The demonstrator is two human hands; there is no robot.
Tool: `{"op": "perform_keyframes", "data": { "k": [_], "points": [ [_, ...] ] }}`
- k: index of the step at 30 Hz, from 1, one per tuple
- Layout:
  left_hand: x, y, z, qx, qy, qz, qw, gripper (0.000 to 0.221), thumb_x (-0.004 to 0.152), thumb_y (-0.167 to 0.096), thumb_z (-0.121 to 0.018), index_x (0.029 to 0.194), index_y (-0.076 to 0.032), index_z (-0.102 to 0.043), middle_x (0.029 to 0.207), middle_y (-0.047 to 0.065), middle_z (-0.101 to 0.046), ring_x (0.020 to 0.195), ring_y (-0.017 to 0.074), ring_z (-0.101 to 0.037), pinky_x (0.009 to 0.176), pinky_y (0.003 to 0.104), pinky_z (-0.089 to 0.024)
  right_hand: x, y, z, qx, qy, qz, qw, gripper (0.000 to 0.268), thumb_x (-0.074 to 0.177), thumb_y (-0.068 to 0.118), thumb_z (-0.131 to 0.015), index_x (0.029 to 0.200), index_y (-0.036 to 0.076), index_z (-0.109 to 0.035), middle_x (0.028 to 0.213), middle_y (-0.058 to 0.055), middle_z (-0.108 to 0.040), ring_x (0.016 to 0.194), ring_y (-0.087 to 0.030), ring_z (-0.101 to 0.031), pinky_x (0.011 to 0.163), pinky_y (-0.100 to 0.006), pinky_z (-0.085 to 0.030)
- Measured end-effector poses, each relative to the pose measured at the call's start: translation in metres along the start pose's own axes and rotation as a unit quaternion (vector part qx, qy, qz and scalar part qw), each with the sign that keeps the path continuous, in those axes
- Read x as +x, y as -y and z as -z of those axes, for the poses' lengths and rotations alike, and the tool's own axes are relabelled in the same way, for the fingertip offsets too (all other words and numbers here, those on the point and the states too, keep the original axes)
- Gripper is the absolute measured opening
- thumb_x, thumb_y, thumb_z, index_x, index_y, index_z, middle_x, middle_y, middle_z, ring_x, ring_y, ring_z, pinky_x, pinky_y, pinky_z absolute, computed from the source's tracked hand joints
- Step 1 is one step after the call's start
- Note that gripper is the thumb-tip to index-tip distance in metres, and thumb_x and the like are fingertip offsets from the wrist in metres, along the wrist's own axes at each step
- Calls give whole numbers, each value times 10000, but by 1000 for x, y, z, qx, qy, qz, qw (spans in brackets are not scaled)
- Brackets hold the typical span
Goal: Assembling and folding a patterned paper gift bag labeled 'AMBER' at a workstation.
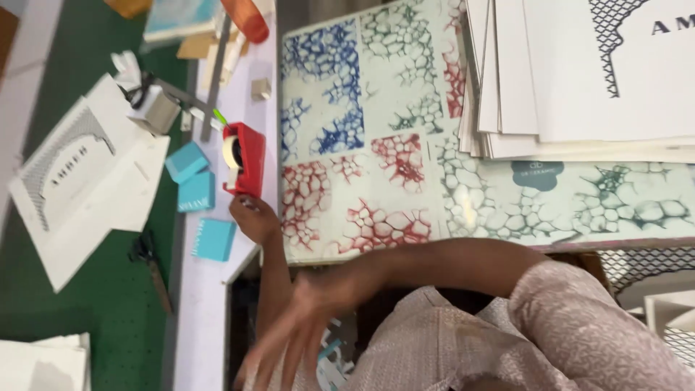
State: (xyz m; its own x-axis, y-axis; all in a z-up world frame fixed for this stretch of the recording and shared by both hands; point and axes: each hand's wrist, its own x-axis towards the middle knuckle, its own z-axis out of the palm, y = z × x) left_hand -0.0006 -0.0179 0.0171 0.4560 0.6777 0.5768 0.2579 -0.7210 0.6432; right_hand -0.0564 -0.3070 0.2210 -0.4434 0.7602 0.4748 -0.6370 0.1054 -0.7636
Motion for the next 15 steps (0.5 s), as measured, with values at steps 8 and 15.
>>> {"op": "perform_keyframes", "data": {
  "k": [8, 15],
  "points": [
    [2, 9, -8, 60, -36, -41, 997, 157, 940, -68, -605, 1094, -45, -590, 1081, 160, -622, 953, 368, -638, 791, 479, -529, 27, -4, 6, -123, -26, 1, 992, 776, 1074, 602, -246, 1565, 43, -465, 1524, -116, -559, 1373, -227, -585, 1185, -355, -477],
    [0, 11, -7, 30, -12, -46, 998, 236, 934, -114, -610, 1144, -19, -559, 1091, 166, -602, 898, 334, -649, 745, 424, -557, 32, 1, 18, -216, -53, 15, 975, 700, 1079, 547, -310, 1526, 42, -500, 1488, -117, -584, 1344, -219, -596, 1160, -351, -486]
  ]
}}
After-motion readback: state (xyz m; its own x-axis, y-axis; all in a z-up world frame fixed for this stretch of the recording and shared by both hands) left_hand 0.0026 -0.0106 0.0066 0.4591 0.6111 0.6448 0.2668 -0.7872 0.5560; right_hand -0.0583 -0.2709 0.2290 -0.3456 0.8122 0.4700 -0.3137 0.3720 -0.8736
